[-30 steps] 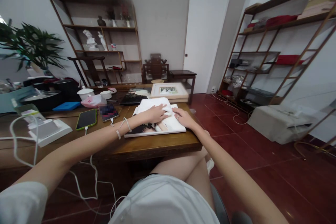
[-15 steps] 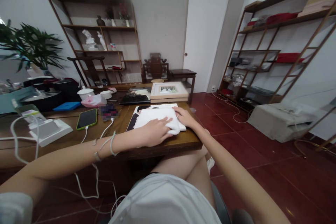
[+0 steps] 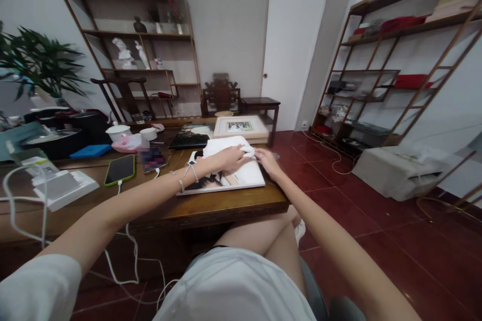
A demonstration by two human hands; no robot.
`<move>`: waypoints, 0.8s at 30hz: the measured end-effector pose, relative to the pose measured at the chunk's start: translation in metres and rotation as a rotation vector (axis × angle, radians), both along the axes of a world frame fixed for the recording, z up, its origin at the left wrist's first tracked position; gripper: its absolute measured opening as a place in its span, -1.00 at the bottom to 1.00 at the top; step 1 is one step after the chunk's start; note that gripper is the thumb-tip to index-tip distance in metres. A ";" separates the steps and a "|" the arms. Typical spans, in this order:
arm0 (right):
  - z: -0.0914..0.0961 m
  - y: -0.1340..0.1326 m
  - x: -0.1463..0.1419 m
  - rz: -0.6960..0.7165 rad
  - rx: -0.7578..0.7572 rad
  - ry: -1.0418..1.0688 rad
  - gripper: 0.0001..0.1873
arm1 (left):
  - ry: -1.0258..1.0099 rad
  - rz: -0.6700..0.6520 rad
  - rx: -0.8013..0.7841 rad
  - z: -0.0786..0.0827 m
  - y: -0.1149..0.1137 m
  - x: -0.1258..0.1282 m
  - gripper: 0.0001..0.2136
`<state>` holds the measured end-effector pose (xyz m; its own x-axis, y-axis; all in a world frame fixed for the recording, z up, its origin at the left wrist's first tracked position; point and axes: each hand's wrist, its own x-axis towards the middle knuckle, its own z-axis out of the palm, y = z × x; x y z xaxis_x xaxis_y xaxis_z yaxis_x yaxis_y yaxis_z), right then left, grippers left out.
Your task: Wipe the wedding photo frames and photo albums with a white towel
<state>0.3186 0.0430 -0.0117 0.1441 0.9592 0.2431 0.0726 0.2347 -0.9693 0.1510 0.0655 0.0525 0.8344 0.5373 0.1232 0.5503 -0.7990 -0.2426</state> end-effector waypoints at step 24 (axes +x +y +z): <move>-0.004 -0.007 -0.005 0.061 0.206 -0.639 -0.59 | -0.127 0.076 0.155 0.039 -0.027 -0.099 -0.81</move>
